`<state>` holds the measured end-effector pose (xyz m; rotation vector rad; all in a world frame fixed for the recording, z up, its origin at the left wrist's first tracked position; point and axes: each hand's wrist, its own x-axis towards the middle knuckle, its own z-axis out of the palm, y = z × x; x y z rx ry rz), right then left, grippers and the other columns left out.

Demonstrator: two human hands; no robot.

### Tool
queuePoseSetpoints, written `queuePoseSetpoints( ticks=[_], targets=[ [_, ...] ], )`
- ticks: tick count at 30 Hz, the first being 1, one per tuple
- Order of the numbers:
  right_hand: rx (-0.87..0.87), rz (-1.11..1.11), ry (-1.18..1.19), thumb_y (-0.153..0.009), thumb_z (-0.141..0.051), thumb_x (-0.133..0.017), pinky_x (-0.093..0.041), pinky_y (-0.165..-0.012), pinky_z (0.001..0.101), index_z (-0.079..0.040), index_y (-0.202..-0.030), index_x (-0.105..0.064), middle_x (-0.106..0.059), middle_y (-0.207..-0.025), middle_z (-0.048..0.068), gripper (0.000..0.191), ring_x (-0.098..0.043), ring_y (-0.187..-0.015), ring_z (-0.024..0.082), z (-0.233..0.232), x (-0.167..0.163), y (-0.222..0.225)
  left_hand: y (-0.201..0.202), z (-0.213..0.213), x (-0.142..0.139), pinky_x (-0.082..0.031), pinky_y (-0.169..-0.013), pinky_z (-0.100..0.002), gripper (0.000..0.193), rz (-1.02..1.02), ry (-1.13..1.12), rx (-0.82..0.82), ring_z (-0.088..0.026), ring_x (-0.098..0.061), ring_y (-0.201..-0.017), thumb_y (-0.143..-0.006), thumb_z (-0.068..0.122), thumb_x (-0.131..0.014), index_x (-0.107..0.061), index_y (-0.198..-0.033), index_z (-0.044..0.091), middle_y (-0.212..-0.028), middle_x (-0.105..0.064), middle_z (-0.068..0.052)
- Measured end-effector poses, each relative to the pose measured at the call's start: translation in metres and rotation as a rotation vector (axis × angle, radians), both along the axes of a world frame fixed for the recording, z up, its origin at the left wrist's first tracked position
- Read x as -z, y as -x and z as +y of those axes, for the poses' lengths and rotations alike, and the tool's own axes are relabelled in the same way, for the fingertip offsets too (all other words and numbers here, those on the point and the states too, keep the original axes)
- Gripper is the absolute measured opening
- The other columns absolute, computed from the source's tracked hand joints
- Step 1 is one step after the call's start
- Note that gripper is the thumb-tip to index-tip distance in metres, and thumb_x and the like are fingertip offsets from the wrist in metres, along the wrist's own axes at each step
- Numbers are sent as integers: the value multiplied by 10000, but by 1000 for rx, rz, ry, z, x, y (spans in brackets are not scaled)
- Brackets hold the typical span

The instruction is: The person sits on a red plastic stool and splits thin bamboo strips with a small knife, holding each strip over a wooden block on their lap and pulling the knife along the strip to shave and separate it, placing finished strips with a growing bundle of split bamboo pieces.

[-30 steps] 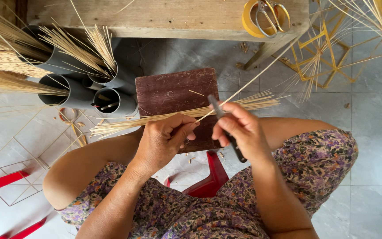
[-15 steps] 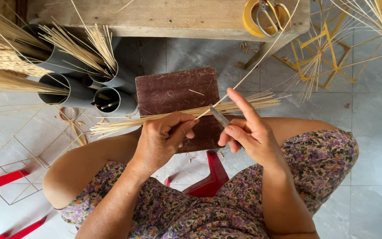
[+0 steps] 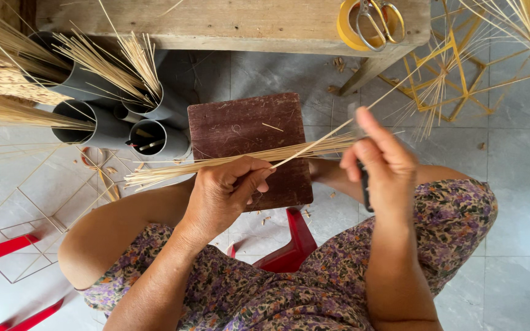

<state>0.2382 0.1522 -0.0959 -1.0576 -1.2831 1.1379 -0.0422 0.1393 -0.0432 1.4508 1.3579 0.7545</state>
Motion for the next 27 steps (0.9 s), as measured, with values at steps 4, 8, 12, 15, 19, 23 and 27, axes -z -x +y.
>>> queuePoseSetpoints(
  ticks=[4, 8, 12, 15, 19, 23, 27],
  targets=[
    [260, 172, -16, -1130, -91, -634, -449, -548, 219, -74, -1589, -534, -676, -814, 96, 470, -549, -588, 103, 7, -7, -20, 2, 1, 0, -538, -487, -204, 156, 1, 31, -17, -15, -621, -542, -962, 145, -689, -773, -1085, 99, -716, -746, 17],
    [156, 229, 70, -1109, -126, -609, -467, -533, 233, -78, -1612, -460, -693, -817, 109, 527, -566, -576, 110, 3, -15, -12, 0, 2, 0, -506, -471, -207, 143, -28, 10, -27, -21, -589, -528, -972, 143, -690, -775, -1075, 94, -707, -736, 9],
    [-225, 50, 209, -1065, -111, -555, -515, -534, 241, -61, -1550, -457, -723, -791, 99, 497, -593, -570, 98, -12, -11, 26, -2, 3, 0, -508, -474, -206, 143, -26, 33, -19, -23, -594, -531, -962, 146, -698, -775, -1070, 93, -708, -738, 16],
    [-393, 205, 313, -1068, -89, -553, -504, -568, 242, -34, -1466, -505, -716, -831, 95, 404, -589, -607, 94, -14, -2, 45, -1, 2, 2, -515, -492, -202, 144, -34, 30, 18, -25, -603, -545, -954, 136, -700, -772, -1069, 87, -715, -744, 18],
    [-250, 193, 278, -1066, -111, -557, -493, -531, 245, -29, -1393, -580, -709, -803, 92, 338, -596, -591, 106, -7, 6, 37, 5, -1, 4, -526, -525, -207, 128, -15, -85, 79, -28, -661, -617, -951, 113, -704, -776, -1050, 74, -732, -752, -1],
    [-107, 364, 226, -1083, -110, -588, -471, -508, 265, -30, -1391, -606, -694, -803, 102, 319, -583, -584, 126, 5, 8, 3, 16, 2, 5, -569, -553, -218, 132, 58, -105, 136, -20, -742, -685, -923, 130, -712, -784, -1029, 99, -802, -787, -2],
    [72, 476, 189, -1086, -74, -616, -446, -524, 269, -48, -1434, -606, -664, -826, 90, 350, -570, -603, 135, 9, 9, -33, 47, 4, -6, -562, -492, -253, 172, 197, 51, 145, -62, -731, -615, -928, 150, -700, -801, -1066, 143, -792, -804, -1]
  ],
)
